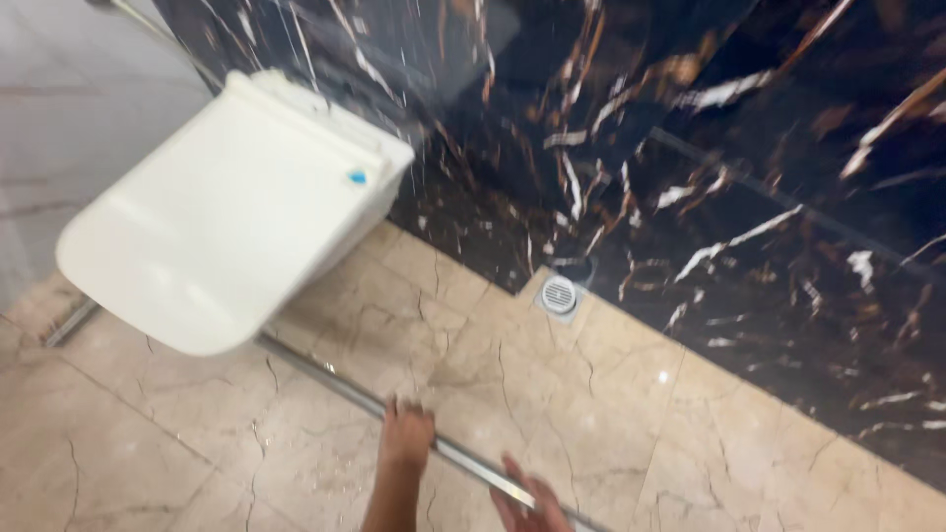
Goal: The person pours water from a bucket using a mug to wet the floor and then uses a squeegee to push the water toward a drain.
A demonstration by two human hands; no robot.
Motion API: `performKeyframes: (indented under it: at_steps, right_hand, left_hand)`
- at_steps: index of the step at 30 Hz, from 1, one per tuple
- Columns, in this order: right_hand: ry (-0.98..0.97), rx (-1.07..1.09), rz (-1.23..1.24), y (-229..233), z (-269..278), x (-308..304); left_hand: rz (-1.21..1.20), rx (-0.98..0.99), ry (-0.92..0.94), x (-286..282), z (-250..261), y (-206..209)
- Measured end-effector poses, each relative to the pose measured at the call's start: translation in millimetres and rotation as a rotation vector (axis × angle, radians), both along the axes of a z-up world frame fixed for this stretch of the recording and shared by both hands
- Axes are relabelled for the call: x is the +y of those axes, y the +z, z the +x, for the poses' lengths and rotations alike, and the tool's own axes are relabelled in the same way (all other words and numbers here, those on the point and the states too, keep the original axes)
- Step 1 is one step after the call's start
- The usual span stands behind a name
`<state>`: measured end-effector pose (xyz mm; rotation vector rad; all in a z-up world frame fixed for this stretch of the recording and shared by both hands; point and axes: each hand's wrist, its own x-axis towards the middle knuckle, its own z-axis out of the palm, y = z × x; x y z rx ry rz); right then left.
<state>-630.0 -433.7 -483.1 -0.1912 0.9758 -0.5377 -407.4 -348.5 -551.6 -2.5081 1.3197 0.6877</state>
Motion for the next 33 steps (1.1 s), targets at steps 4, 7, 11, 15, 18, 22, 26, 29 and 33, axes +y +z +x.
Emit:
performKeyframes:
  at_steps: [4,7,11,15,18,22,26,29,33]
  right_hand:
    - [0.001,-0.079,-0.062,-5.8,18.1,-31.6]
    - [0.039,-0.145,-0.137,-13.9,20.9,-67.7]
    - [0.063,-0.207,-0.239,-19.2,20.9,-120.1]
    - [0.051,-0.183,-0.192,-8.8,17.8,-141.4]
    - [0.049,-0.165,-0.173,-2.7,19.9,-144.5]
    - [0.038,-0.104,-0.134,-3.4,23.4,-146.6]
    - [-0.017,-0.27,-0.131,-24.7,5.9,-155.6]
    - [-0.081,-0.179,-0.103,-48.1,-25.8,-157.5]
    - [-0.173,-0.116,-0.075,-78.5,-75.9,-181.4]
  left_hand:
    - [-0.077,-0.012,0.045,-37.1,26.2,1.7]
    - [-0.217,0.02,0.092,-68.7,31.8,-9.8]
    - [-0.316,0.066,0.085,-106.6,34.3,-16.1]
    - [-0.352,0.166,0.096,-123.7,31.8,2.0]
    - [-0.196,0.055,0.259,-126.9,29.9,21.5]
    - [-0.169,-0.009,0.27,-130.7,24.9,17.8]
    - [-0.211,0.048,0.228,-139.0,14.9,-14.8]
    - [-0.24,0.137,0.2,-144.4,-9.8,-39.3]
    - [-0.313,0.23,0.119,-173.5,-57.1,-64.4]
